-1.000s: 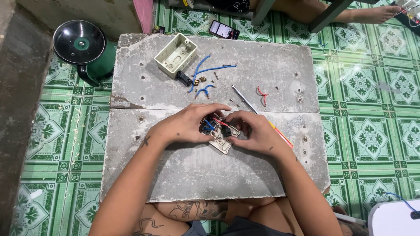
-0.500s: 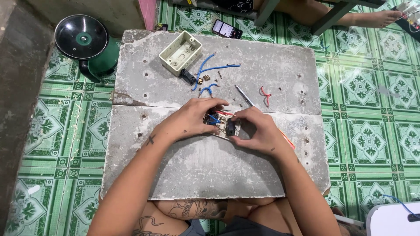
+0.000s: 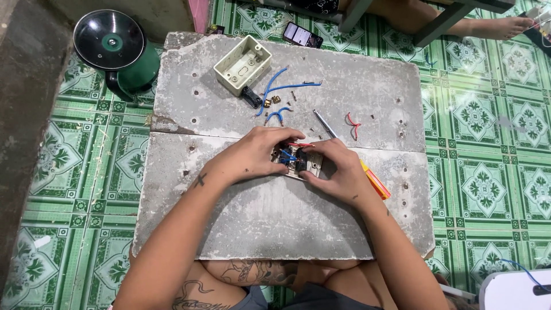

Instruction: Unscrewing terminals on an electrical switch and removing wires using a screwdriver.

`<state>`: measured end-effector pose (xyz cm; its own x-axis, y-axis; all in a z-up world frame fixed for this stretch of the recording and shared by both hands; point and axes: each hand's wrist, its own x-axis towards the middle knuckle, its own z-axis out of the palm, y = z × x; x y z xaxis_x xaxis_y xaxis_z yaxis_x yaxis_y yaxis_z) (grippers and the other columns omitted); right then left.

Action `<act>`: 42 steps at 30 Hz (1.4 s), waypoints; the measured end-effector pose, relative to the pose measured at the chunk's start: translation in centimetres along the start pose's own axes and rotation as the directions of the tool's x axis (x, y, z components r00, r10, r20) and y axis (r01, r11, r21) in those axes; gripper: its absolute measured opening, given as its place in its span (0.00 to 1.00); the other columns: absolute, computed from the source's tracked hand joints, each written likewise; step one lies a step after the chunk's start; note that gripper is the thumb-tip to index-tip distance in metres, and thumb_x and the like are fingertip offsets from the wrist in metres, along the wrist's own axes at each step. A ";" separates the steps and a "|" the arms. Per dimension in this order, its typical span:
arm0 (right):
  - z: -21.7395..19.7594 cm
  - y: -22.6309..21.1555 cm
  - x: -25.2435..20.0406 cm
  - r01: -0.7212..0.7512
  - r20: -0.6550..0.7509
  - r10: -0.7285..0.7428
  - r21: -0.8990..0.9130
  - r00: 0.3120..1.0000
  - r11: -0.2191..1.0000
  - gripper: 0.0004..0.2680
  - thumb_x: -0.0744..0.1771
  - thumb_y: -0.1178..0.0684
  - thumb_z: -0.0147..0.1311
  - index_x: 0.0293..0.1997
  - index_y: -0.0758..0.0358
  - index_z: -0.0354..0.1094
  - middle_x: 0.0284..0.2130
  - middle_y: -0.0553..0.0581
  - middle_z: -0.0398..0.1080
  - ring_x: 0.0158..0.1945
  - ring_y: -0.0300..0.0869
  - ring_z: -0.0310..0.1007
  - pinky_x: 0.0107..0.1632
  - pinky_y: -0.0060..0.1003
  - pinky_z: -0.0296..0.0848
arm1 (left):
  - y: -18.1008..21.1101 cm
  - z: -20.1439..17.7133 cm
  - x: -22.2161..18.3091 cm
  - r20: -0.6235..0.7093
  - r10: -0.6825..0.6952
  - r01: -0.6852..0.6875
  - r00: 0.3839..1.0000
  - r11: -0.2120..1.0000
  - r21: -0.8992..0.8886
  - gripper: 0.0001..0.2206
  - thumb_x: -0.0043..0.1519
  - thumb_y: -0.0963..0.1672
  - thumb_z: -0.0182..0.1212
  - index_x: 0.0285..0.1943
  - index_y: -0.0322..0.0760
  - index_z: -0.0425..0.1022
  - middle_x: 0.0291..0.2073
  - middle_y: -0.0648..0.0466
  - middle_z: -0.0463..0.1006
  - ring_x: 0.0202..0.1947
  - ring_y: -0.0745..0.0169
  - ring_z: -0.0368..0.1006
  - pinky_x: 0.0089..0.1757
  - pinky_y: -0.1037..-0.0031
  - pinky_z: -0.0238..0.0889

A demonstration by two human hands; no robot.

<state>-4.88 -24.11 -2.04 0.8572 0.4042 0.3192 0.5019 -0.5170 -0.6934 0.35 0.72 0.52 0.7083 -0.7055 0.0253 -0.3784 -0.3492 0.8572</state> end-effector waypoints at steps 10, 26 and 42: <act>-1.6 1.7 -0.8 -0.206 0.031 0.203 0.194 0.979 0.959 0.15 0.63 0.55 0.65 0.53 0.62 0.74 0.36 0.59 0.78 0.37 0.43 0.71 0.40 0.37 0.72 | 0.0 0.2 -0.2 -0.018 0.104 -0.104 0.994 0.995 0.008 0.29 0.50 0.39 0.73 0.62 0.33 0.70 0.51 0.39 0.79 0.55 0.34 0.74 0.55 0.51 0.68; -0.2 4.6 -2.5 -0.335 0.217 0.280 0.797 0.935 0.502 0.14 0.70 0.51 0.43 0.56 0.72 0.64 0.26 0.68 0.72 0.20 0.44 0.72 0.24 0.30 0.62 | -1.1 4.1 1.2 -0.331 0.372 -0.333 0.867 0.928 0.168 0.19 0.59 0.51 0.68 0.57 0.47 0.76 0.46 0.55 0.80 0.54 0.51 0.71 0.55 0.59 0.62; -2.1 -2.9 0.1 -0.023 0.206 0.001 0.105 0.979 0.994 0.09 0.62 0.56 0.65 0.43 0.65 0.79 0.23 0.68 0.78 0.20 0.56 0.77 0.24 0.45 0.71 | -3.8 4.0 1.4 -0.505 0.014 -0.215 0.863 0.915 -0.341 0.13 0.59 0.43 0.71 0.51 0.37 0.81 0.39 0.49 0.84 0.43 0.60 0.78 0.49 0.69 0.70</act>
<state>-6.02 -24.12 1.39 0.8158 0.5501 0.1786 0.4669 -0.4441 -0.7647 0.40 -1.38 -4.73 0.9066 -0.3029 0.2938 -0.2951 0.0424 0.9545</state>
